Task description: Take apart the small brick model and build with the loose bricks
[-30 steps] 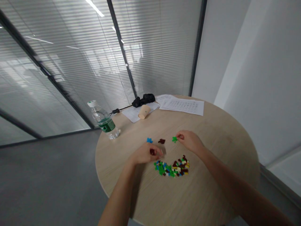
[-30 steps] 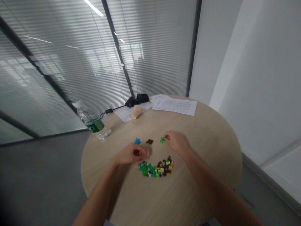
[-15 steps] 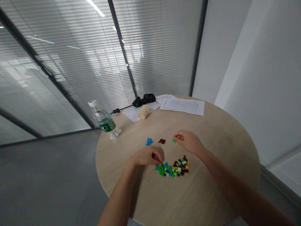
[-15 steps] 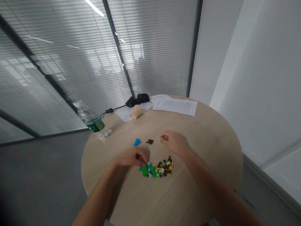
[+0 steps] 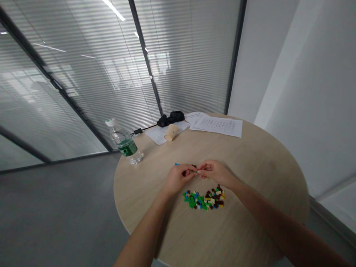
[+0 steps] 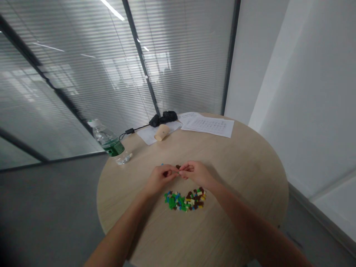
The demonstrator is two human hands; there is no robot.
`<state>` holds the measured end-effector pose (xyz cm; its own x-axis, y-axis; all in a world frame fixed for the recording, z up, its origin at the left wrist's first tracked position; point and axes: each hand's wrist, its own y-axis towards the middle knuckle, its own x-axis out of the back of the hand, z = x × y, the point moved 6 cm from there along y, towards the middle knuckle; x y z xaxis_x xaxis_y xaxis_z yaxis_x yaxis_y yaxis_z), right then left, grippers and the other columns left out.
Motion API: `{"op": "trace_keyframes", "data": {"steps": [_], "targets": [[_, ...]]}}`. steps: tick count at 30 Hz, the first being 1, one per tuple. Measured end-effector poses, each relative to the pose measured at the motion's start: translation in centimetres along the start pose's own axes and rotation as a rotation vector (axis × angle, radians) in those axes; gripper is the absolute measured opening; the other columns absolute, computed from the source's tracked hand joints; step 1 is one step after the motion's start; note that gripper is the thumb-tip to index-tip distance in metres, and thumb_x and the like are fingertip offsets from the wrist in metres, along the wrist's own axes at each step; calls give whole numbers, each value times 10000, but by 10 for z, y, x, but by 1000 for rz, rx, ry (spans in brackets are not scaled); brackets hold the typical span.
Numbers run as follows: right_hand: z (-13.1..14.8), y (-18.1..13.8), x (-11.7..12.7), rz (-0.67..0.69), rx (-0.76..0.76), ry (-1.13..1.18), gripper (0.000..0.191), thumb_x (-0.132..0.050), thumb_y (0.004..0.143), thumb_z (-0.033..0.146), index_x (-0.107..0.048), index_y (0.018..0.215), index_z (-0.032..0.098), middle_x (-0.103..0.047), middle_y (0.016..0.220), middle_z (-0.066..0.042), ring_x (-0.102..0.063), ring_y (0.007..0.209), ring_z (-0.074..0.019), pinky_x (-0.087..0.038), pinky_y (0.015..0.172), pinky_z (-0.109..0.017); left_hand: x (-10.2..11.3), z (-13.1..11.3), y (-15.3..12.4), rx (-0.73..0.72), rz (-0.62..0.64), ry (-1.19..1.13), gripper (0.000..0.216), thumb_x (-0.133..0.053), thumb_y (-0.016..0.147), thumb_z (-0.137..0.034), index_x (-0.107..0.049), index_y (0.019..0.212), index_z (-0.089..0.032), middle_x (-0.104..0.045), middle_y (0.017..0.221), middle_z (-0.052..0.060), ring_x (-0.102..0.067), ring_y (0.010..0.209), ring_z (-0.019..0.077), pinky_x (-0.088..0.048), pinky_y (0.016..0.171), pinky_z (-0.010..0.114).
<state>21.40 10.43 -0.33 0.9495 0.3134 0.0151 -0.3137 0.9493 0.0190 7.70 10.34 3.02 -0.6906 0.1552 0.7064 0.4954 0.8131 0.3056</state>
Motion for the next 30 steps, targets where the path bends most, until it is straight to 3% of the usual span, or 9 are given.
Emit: {"op": "trace_keyframes", "data": {"steps": [8, 10, 12, 15, 18, 22, 30], "targets": [[-2, 5, 10, -14, 54, -75, 226, -687, 668, 323, -629, 804, 151, -660, 703, -16, -594, 635, -125, -469, 636, -268, -5, -5, 0, -104, -52, 129, 178, -590, 838, -297, -703, 922, -189, -575, 669, 4, -488, 605, 99, -350, 582, 201], [-1, 7, 24, -74, 81, -177, 184, -660, 691, 290, -644, 822, 162, -685, 767, -34, -620, 681, -142, -478, 655, -274, -1, -5, 0, -80, -70, 128, 214, -612, 820, -304, -684, 982, -185, -565, 671, -2, -487, 610, 102, -351, 582, 201], [3, 8, 46, -223, 108, -356, 139, -629, 718, 253, -667, 829, 179, -706, 837, -50, -645, 747, -159, -486, 708, -283, 4, -4, 0, -58, -65, 98, 223, -613, 815, -299, -676, 989, -175, -568, 682, -3, -488, 613, 100, -358, 588, 201], [5, 7, 69, -344, 98, -633, 111, -611, 740, 223, -691, 810, 191, -722, 866, -66, -662, 788, -180, -486, 744, -292, 6, -2, -1, -30, 44, 42, 166, -597, 810, -252, -689, 918, -165, -586, 687, -2, -483, 597, 91, -364, 585, 198], [3, 7, 72, -314, 58, -788, 99, -612, 751, 228, -697, 789, 192, -728, 827, -62, -667, 762, -184, -487, 707, -283, 0, 2, -4, 14, 213, 0, 140, -585, 785, -200, -692, 862, -151, -617, 703, 3, -494, 593, 88, -369, 569, 192], [1, 7, 63, -264, 77, -832, 108, -591, 772, 211, -692, 794, 179, -725, 812, -63, -663, 743, -173, -483, 688, -264, -13, 3, -9, 47, 383, -63, 151, -551, 752, -125, -693, 800, -137, -639, 701, 4, -519, 592, 85, -382, 557, 183], [-3, 11, 61, -267, 130, -911, 111, -594, 770, 206, -691, 805, 167, -703, 849, -75, -640, 768, -174, -474, 718, -265, -19, 3, -11, 98, 479, -77, 120, -609, 716, -138, -714, 774, -132, -671, 693, 13, -551, 606, 96, -410, 577, 193]]}}
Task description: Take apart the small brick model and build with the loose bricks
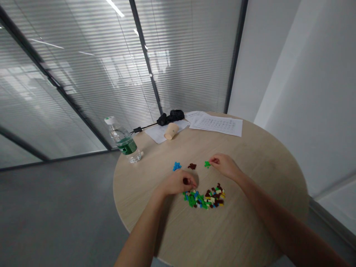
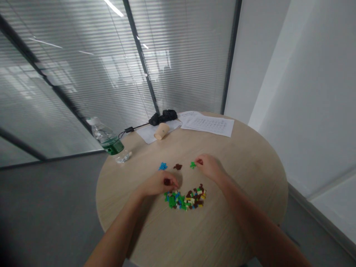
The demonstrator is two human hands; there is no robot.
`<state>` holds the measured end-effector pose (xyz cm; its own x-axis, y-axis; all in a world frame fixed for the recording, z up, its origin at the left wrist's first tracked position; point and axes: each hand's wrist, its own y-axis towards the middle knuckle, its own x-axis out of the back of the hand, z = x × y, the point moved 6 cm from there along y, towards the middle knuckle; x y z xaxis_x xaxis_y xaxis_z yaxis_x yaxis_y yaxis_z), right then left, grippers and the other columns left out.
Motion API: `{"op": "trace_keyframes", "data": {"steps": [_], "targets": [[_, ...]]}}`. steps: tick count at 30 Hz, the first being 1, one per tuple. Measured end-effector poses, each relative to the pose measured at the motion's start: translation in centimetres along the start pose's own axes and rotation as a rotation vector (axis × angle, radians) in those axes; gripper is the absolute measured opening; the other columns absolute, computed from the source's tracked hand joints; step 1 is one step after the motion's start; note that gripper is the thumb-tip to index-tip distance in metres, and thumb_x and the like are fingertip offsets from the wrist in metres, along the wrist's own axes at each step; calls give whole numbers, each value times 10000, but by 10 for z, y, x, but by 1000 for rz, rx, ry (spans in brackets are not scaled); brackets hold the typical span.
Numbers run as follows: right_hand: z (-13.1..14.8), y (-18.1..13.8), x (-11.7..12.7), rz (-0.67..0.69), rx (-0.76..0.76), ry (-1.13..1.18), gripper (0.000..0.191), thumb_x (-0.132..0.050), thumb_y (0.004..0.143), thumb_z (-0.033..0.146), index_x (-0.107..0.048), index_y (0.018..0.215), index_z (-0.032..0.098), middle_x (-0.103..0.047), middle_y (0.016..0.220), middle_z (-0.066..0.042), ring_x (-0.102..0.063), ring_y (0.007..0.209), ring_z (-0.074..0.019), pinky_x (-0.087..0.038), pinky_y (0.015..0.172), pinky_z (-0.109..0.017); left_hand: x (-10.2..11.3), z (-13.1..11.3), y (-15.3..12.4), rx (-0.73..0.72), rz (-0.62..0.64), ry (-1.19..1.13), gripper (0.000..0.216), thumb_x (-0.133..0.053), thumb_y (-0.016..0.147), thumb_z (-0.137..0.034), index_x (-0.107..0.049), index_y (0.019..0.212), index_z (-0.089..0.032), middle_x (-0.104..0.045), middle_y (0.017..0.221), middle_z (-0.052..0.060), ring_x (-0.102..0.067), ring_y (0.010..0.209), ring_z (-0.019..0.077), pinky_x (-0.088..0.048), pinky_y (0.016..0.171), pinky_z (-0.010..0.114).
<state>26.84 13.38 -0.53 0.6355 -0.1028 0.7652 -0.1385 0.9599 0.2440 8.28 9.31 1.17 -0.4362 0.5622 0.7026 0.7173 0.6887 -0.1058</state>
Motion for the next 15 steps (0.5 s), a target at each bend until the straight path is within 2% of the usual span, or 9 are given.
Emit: {"op": "trace_keyframes", "data": {"steps": [11, 15], "targets": [[-4, 0, -2, 1, -7, 18, 171, -540, 802, 215, -690, 877, 184, -712, 900, -64, -646, 803, -175, -478, 743, -279, -5, -1, -4, 14, 98, -25, 157, -632, 718, -133, -736, 834, -154, -688, 686, 25, -569, 565, 94, -415, 539, 189], [-6, 1, 0, -16, -12, -8, 191, -521, 802, 218, -697, 874, 195, -719, 901, -62, -648, 805, -185, -478, 738, -290, -5, 0, -4, 26, 99, -33, 144, -629, 713, -122, -731, 811, -148, -680, 686, 19, -568, 585, 93, -419, 546, 185]]}}
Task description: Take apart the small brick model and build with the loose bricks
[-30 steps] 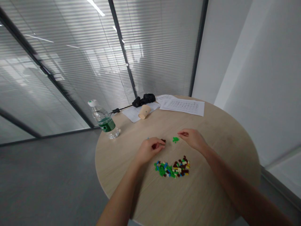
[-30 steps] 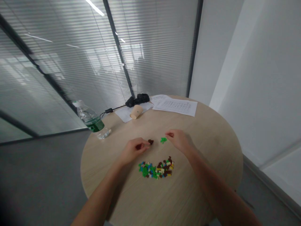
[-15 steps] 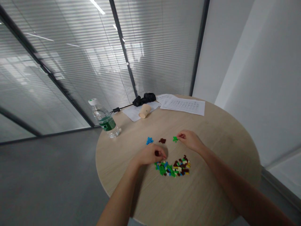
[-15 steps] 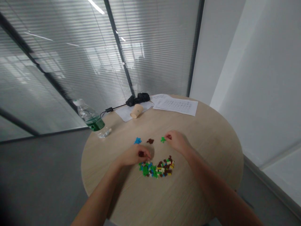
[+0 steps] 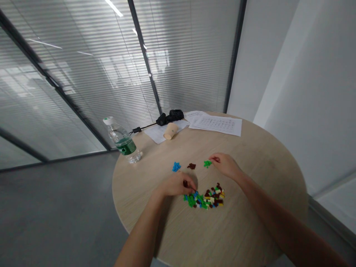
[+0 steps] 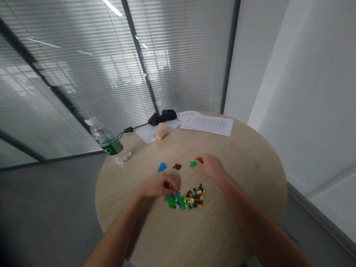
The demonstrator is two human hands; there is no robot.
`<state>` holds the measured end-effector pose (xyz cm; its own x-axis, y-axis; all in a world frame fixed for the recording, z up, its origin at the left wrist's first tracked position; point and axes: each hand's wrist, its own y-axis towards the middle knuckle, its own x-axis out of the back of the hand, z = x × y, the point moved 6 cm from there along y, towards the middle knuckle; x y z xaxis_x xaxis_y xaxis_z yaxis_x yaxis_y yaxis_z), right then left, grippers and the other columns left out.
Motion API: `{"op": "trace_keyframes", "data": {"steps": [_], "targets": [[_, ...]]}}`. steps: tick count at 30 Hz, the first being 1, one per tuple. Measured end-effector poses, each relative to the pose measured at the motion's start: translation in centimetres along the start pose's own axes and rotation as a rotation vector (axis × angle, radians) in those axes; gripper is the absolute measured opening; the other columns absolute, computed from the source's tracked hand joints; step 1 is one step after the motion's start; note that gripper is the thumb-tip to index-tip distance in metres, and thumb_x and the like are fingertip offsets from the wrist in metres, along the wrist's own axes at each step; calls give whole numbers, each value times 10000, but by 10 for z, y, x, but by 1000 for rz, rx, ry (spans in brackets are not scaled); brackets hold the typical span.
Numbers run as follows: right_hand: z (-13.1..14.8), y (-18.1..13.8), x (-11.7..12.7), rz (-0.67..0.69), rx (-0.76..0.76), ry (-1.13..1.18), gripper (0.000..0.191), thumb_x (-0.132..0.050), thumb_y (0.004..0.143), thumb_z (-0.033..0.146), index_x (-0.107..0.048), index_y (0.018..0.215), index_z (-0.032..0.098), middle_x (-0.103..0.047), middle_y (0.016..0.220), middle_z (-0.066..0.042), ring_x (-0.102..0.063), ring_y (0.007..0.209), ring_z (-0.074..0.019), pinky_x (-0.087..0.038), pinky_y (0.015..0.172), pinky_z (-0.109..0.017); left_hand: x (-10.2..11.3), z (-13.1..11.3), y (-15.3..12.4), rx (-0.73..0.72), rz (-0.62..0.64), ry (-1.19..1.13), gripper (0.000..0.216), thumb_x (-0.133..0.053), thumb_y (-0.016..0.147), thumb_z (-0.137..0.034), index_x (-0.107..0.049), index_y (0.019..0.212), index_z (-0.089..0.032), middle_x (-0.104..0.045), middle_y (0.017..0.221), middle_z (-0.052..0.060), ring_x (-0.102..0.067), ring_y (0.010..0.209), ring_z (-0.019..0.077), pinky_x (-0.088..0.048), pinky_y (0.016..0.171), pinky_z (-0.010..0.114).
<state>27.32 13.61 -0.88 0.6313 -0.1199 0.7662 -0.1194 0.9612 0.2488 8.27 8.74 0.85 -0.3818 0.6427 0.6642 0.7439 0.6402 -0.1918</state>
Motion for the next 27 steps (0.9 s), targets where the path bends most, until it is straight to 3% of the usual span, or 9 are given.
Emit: {"op": "trace_keyframes", "data": {"steps": [13, 17, 19, 23, 27], "targets": [[-3, -1, 6, -31, -73, 36, 167, -548, 785, 198, -682, 884, 187, -714, 923, -77, -652, 837, -187, -485, 773, -296, -2, 0, 1, -19, 24, -10, 77, -628, 728, -142, -696, 761, -127, -644, 659, 4, -544, 580, 86, -403, 557, 188], [5, -2, 10, -56, -73, 226, 148, -556, 776, 193, -665, 872, 166, -702, 924, -91, -650, 837, -185, -486, 795, -316, 4, -3, 1, -52, -43, -97, 99, -595, 772, -190, -665, 736, -128, -590, 622, -17, -490, 559, 72, -369, 539, 181], [16, -5, 3, 24, -70, 439, 135, -583, 767, 230, -650, 866, 166, -700, 880, -73, -652, 794, -171, -499, 771, -317, 12, -6, -1, -87, -155, -112, 123, -572, 793, -205, -654, 737, -132, -563, 613, -25, -458, 554, 71, -343, 531, 182], [49, -17, -22, 315, -69, 880, 262, -677, 702, 349, -638, 879, 160, -691, 798, -38, -643, 719, -150, -522, 711, -310, 24, -10, -3, -131, -358, -123, 137, -570, 802, -236, -653, 778, -131, -598, 671, -3, -469, 597, 86, -353, 567, 195], [65, -27, -34, 404, -111, 1049, 313, -731, 646, 387, -636, 835, 157, -684, 779, -25, -641, 726, -139, -515, 737, -312, 26, -10, -1, -149, -445, -117, 160, -573, 807, -263, -652, 782, -126, -593, 661, 3, -461, 597, 94, -355, 577, 202]]}}
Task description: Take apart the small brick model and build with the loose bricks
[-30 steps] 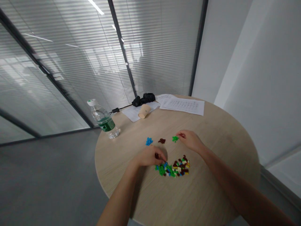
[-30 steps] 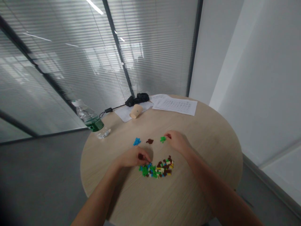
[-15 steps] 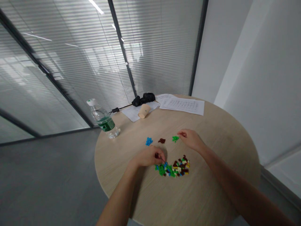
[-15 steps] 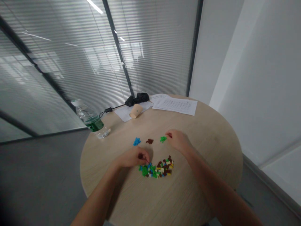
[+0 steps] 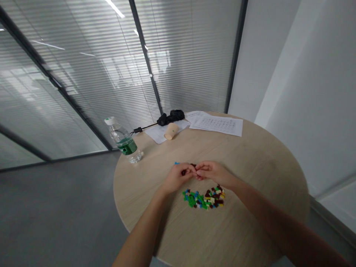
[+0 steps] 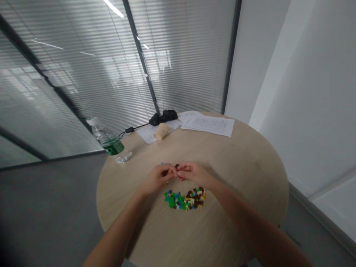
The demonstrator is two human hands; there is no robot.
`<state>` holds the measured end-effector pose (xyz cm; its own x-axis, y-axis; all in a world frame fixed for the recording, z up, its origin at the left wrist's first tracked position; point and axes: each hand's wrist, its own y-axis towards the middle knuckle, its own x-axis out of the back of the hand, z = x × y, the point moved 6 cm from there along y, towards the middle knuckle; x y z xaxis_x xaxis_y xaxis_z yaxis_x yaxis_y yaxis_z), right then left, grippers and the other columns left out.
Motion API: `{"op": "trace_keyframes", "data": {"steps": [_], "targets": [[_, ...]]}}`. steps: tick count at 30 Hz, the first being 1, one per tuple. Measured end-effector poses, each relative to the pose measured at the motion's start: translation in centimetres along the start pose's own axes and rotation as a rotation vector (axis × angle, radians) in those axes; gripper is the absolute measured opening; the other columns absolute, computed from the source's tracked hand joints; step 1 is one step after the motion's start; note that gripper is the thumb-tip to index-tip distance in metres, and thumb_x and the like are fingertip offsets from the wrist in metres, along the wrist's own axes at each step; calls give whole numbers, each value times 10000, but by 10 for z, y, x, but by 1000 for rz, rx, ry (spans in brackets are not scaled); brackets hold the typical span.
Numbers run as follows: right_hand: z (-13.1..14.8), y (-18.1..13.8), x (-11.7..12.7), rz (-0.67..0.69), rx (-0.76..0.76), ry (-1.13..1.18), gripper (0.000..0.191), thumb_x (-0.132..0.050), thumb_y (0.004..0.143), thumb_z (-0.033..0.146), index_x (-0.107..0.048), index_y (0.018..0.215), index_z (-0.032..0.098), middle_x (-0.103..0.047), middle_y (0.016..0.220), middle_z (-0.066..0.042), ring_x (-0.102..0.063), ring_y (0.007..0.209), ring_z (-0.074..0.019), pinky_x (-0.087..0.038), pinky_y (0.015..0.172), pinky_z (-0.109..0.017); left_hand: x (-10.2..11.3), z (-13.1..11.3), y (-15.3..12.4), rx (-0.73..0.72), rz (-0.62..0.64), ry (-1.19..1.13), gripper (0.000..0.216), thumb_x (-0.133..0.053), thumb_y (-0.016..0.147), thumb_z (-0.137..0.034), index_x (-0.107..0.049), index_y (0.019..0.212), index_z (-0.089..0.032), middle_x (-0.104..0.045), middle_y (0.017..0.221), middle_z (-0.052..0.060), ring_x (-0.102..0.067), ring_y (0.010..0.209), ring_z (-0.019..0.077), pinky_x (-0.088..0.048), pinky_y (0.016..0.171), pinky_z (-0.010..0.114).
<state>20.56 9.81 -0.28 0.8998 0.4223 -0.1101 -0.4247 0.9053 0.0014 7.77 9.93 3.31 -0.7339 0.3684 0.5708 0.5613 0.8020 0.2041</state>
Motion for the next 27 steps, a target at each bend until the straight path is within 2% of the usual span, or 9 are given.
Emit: {"op": "trace_keyframes", "data": {"steps": [4, 9, 14, 16, 19, 21, 24, 27], "targets": [[-3, 0, 0, -43, -25, 35, 318, -765, 599, 374, -628, 783, 154, -671, 725, -11, -632, 697, -128, -509, 735, -307, 1, 1, 1, -9, -48, 60, 144, -595, 789, -255, -664, 765, -132, -541, 615, -19, -410, 555, 83, -325, 547, 195], [-2, 1, 2, -78, -13, -3, 353, -783, 572, 371, -603, 791, 161, -661, 709, -6, -623, 658, -126, -511, 678, -292, 1, 0, 1, -20, -25, 136, 146, -612, 788, -272, -680, 819, -147, -563, 655, -12, -427, 568, 87, -331, 553, 196], [-4, 3, 2, -53, -2, -53, 356, -749, 623, 365, -593, 876, 171, -665, 729, -10, -620, 651, -125, -508, 642, -275, 7, -2, -1, -70, -7, 192, 134, -597, 799, -251, -698, 787, -164, -604, 691, 10, -485, 606, 97, -369, 593, 201], [-7, 3, 6, -65, 17, -137, 293, -719, 659, 338, -606, 870, 170, -664, 747, -18, -617, 667, -128, -503, 639, -268, 13, 3, -3, -24, 11, 237, 121, -593, 787, -225, -700, 782, -168, -618, 691, 8, -500, 604, 97, -374, 593, 197], [-6, 2, 11, -87, 83, -386, 139, -673, 699, 240, -636, 813, 171, -657, 748, -23, -605, 687, -128, -490, 652, -257, 22, 14, -6, 48, 58, 365, 120, -576, 757, -179, -696, 750, -174, -630, 678, -3, -512, 593, 94, -370, 586, 192], [-4, 0, 7, -36, 112, -566, 69, -645, 716, 186, -661, 782, 174, -654, 714, -21, -591, 652, -124, -475, 619, -244, 26, 19, -8, 74, 98, 449, 133, -565, 742, -171, -697, 741, -183, -631, 666, -9, -514, 582, 93, -360, 578, 191], [4, -8, -11, 135, 203, -772, 70, -641, 724, 165, -699, 758, 186, -665, 701, -21, -584, 631, -131, -454, 582, -238, 26, 21, -9, 108, 141, 514, 130, -574, 726, -176, -702, 742, -196, -630, 645, -17, -516, 568, 97, -355, 574, 197], [15, -18, -32, 273, 351, -861, 128, -623, 758, 164, -733, 803, 212, -694, 793, -27, -612, 752, -149, -465, 693, -256, 24, 21, -9, 139, 164, 532, 122, -588, 720, -178, -706, 744, -201, -632, 634, -19, -517, 558, 103, -359, 583, 209]]}}
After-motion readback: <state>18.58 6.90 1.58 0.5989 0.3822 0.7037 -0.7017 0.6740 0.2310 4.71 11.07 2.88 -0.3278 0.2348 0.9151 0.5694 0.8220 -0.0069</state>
